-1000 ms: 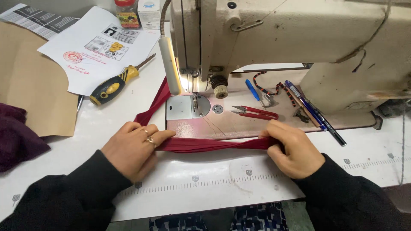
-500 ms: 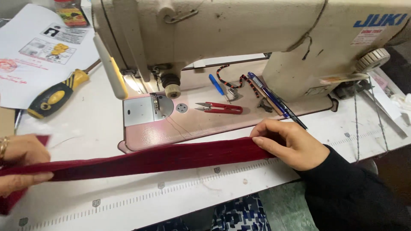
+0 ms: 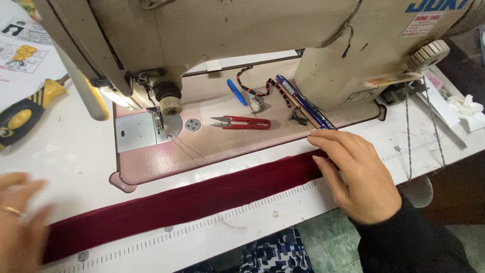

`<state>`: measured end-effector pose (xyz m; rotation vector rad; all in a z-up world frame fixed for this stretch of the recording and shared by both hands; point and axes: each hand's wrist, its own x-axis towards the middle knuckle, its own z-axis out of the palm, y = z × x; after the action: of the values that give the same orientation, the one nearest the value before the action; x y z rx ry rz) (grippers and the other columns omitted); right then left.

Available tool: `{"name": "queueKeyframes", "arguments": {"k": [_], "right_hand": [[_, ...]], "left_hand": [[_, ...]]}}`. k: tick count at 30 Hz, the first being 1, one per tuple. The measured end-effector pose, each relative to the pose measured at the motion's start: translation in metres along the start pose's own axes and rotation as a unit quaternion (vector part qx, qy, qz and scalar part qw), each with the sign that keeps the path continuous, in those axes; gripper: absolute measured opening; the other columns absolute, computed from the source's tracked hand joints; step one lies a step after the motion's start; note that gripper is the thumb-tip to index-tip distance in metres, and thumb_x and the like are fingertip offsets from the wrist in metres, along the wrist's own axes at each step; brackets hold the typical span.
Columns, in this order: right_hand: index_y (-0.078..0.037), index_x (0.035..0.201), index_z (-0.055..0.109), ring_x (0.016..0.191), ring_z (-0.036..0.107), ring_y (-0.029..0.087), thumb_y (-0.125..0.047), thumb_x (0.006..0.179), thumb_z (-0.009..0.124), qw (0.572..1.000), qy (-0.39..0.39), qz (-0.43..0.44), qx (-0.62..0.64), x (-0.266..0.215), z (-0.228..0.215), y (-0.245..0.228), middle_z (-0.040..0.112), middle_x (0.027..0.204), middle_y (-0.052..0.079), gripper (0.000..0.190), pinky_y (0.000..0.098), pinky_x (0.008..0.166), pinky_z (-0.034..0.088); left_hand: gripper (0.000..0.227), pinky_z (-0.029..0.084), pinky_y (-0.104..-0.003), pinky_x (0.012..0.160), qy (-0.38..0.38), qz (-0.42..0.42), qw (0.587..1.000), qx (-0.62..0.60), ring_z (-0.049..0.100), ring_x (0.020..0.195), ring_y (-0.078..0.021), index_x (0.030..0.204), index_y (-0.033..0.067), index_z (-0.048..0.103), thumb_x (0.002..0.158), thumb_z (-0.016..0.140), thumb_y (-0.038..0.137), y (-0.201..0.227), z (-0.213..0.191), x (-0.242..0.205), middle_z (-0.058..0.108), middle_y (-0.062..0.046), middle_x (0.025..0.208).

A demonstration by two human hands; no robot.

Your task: Sewing a zipper onto a fabric strip using an industrial sewing machine, including measuring with a ruler and adjusting the machine with a screwdriver

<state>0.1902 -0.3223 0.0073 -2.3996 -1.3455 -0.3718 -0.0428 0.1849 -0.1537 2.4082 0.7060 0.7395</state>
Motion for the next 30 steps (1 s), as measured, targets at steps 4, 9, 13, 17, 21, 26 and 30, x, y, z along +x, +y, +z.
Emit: {"name": "queueKeyframes", "arguments": {"k": [4, 9, 13, 17, 21, 26, 30], "right_hand": [[-0.005, 0.137, 0.046, 0.133, 0.045, 0.03, -0.016, 0.091, 0.051, 0.997, -0.034, -0.019, 0.065, -0.007, 0.012, -0.044, 0.049, 0.143, 0.014, 0.047, 0.0508, 0.114, 0.027], [-0.009, 0.143, 0.042, 0.142, 0.035, 0.03, -0.019, 0.094, 0.051, 0.992, -0.079, -0.067, 0.07, -0.024, 0.031, -0.052, 0.041, 0.151, 0.008, 0.05, 0.0518, 0.115, 0.019], [-0.011, 0.143, 0.043, 0.142, 0.037, 0.026, -0.02, 0.093, 0.05, 0.995, -0.075, -0.015, 0.066, -0.034, 0.026, -0.038, 0.042, 0.15, 0.006, 0.051, 0.0481, 0.117, 0.02], [-0.012, 0.14, 0.046, 0.141, 0.038, 0.026, -0.017, 0.091, 0.05, 0.994, -0.063, 0.02, 0.081, -0.038, 0.024, -0.031, 0.045, 0.148, 0.006, 0.049, 0.0476, 0.117, 0.02], [-0.012, 0.14, 0.046, 0.141, 0.037, 0.026, -0.02, 0.091, 0.049, 0.995, -0.073, 0.013, 0.068, -0.036, 0.026, -0.034, 0.044, 0.149, 0.006, 0.05, 0.0459, 0.116, 0.019], [-0.011, 0.142, 0.042, 0.142, 0.036, 0.028, -0.015, 0.088, 0.055, 0.991, -0.06, -0.03, 0.112, -0.016, 0.032, -0.07, 0.042, 0.151, 0.009, 0.056, 0.0476, 0.116, 0.023], [-0.01, 0.141, 0.045, 0.142, 0.037, 0.025, -0.02, 0.089, 0.056, 0.988, -0.052, -0.115, 0.093, -0.008, 0.055, -0.088, 0.041, 0.151, 0.008, 0.054, 0.0446, 0.114, 0.026]], "left_hand": [[0.06, 0.046, -0.046, 0.097, -0.021, 0.329, 0.904, 0.271, 0.059, 0.117, -0.028, 0.128, 0.0107, 0.057, 0.078, 0.062, 0.045, 0.243, 0.004, -0.086, 0.059, -0.012, 0.135], [0.076, 0.03, -0.05, 0.112, -0.037, 0.32, 0.917, 0.235, 0.036, 0.141, -0.024, 0.144, 0.0108, 0.039, 0.087, 0.047, 0.06, 0.281, 0.049, -0.111, 0.04, -0.007, 0.151], [0.067, 0.031, -0.054, 0.111, -0.011, 0.302, 0.92, 0.249, 0.039, 0.138, -0.0234, 0.142, 0.0133, 0.045, 0.093, 0.039, 0.058, 0.286, 0.047, -0.111, 0.043, -0.004, 0.149], [0.071, 0.028, -0.058, 0.112, -0.026, 0.29, 0.925, 0.245, 0.036, 0.14, -0.0237, 0.143, 0.0145, 0.041, 0.089, 0.045, 0.06, 0.285, 0.047, -0.112, 0.04, -0.003, 0.151], [0.073, 0.026, -0.058, 0.112, -0.034, 0.293, 0.922, 0.25, 0.034, 0.141, -0.024, 0.145, 0.0142, 0.038, 0.088, 0.047, 0.06, 0.283, 0.047, -0.112, 0.038, -0.004, 0.152], [0.092, 0.023, -0.059, 0.113, -0.033, 0.276, 0.931, 0.236, 0.028, 0.144, -0.0248, 0.145, 0.0146, 0.04, 0.074, 0.066, 0.067, 0.288, 0.047, -0.115, 0.034, -0.004, 0.154], [0.087, 0.023, -0.06, 0.112, -0.028, 0.266, 0.939, 0.215, 0.03, 0.143, -0.0281, 0.143, 0.0116, 0.044, 0.078, 0.066, 0.065, 0.287, 0.041, -0.115, 0.037, -0.007, 0.153]]}}
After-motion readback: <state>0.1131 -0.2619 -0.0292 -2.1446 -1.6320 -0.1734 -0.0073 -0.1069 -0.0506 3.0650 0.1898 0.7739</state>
